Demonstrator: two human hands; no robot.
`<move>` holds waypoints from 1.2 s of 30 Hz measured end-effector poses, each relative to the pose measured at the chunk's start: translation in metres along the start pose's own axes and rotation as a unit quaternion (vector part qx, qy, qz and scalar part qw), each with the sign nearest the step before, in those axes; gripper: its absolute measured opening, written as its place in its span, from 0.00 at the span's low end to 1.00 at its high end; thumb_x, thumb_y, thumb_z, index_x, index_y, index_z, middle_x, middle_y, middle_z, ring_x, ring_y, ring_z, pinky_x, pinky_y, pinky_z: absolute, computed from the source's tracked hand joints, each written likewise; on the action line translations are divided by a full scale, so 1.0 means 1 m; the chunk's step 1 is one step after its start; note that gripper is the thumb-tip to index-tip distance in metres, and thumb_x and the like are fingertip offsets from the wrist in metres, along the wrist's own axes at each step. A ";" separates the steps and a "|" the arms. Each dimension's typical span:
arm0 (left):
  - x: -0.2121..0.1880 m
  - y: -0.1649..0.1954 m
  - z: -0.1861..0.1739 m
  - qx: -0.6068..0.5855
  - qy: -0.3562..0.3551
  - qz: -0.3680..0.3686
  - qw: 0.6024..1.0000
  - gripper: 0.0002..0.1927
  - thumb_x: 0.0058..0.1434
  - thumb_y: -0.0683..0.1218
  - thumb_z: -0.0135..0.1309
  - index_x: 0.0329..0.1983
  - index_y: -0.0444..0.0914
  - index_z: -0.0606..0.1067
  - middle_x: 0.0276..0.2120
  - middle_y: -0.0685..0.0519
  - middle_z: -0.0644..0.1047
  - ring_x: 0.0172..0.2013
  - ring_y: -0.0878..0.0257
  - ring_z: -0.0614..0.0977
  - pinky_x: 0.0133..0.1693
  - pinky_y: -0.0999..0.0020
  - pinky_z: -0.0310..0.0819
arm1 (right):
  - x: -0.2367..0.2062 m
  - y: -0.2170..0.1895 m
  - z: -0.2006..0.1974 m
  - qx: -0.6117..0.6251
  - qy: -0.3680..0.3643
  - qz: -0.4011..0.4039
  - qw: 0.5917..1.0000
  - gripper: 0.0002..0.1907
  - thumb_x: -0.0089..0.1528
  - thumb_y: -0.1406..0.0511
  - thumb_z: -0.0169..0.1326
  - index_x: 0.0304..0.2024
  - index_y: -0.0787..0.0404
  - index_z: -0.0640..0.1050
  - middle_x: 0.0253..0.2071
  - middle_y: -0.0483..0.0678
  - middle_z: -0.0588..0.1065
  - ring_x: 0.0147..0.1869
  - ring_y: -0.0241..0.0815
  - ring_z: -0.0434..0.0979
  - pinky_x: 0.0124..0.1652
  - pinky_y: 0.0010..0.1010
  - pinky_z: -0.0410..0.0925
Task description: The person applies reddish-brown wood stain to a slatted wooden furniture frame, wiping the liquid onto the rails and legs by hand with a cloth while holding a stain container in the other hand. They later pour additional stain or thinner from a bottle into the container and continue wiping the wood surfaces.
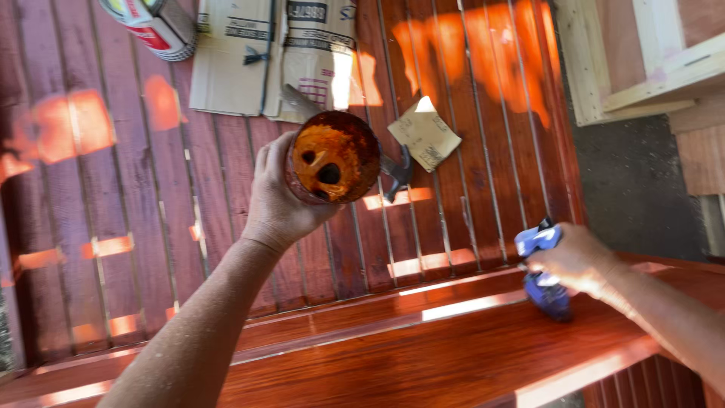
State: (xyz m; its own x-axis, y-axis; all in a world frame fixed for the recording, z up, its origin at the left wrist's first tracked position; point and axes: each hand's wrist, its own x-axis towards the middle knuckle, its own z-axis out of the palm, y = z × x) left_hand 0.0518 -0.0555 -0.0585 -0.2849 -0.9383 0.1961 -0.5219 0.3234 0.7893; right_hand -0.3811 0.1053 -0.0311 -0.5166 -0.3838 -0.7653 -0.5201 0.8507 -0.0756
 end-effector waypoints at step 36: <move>-0.124 -0.152 -0.277 0.110 0.190 -0.080 0.972 0.55 0.39 0.54 0.80 0.66 0.36 0.61 0.58 0.42 0.68 0.60 0.46 0.70 0.62 0.55 0.70 | -0.247 -0.373 0.425 0.154 -0.285 -0.178 0.929 0.10 0.59 0.65 0.55 0.38 0.66 0.80 0.30 0.59 0.81 0.20 0.48 0.81 0.14 0.35 0.72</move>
State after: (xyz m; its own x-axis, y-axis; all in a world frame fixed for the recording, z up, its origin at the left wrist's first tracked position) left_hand 0.3888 -0.0225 -0.0413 0.1094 -0.9430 0.3144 -0.7063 0.1488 0.6921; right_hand 0.2295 0.0359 -0.0859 0.1406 -0.4838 -0.8638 -0.3237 0.8020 -0.5019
